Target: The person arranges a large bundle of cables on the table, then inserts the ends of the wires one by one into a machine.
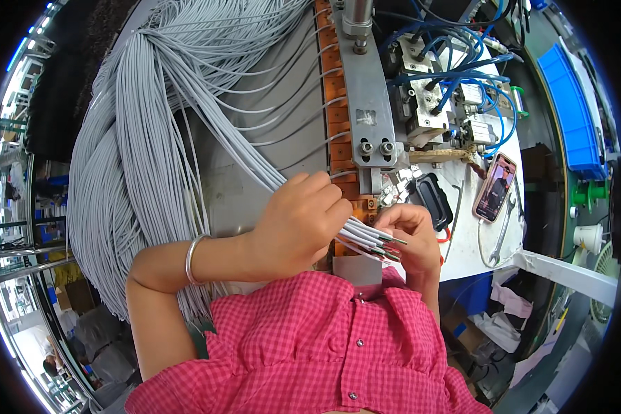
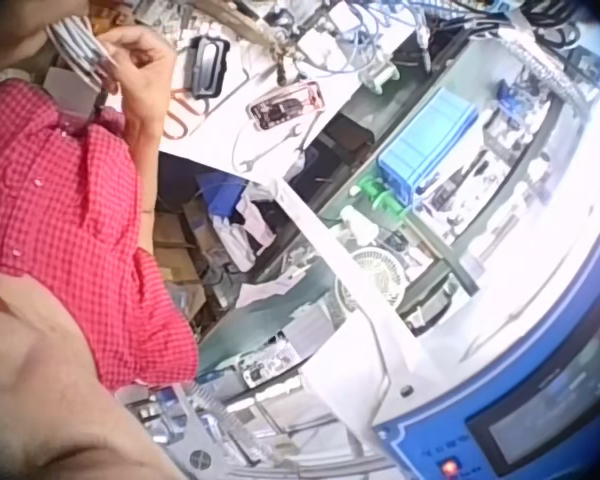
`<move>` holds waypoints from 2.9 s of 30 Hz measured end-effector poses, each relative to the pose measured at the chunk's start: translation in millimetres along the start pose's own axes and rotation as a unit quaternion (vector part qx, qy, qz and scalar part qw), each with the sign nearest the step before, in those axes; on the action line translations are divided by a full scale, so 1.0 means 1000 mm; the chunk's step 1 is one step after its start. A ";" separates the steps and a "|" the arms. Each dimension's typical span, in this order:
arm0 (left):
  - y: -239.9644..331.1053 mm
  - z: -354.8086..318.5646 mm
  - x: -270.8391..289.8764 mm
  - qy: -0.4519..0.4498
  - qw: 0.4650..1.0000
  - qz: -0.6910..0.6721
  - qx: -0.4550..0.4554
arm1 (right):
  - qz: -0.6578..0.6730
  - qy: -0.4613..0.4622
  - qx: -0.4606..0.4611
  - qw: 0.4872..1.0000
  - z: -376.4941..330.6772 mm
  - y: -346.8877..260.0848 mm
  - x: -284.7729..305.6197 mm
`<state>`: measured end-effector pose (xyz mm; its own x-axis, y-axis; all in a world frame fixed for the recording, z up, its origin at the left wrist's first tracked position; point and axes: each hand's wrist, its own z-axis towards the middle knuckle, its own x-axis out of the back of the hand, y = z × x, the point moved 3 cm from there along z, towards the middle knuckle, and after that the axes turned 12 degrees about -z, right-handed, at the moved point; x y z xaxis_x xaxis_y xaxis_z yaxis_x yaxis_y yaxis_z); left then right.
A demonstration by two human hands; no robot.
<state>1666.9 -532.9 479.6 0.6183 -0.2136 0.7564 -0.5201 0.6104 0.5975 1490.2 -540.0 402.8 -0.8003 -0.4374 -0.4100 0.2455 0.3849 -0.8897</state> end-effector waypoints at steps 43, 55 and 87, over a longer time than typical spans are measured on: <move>0.001 -0.001 -0.004 0.004 0.999 0.049 0.005 | -0.205 0.226 0.065 0.950 -0.005 -0.013 -0.002; 0.002 0.001 -0.003 0.009 1.000 0.019 -0.018 | -0.087 0.102 0.041 0.990 -0.003 -0.010 0.000; 0.002 0.000 -0.008 0.001 0.999 0.024 -0.027 | -0.185 0.192 0.062 0.962 -0.007 -0.017 -0.003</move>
<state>1661.0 -530.4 475.1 0.5951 -0.1810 0.7830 -0.5172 0.6595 0.5455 1484.4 -540.1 420.3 -0.9828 -0.1836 0.0215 -0.0496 0.1503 -0.9874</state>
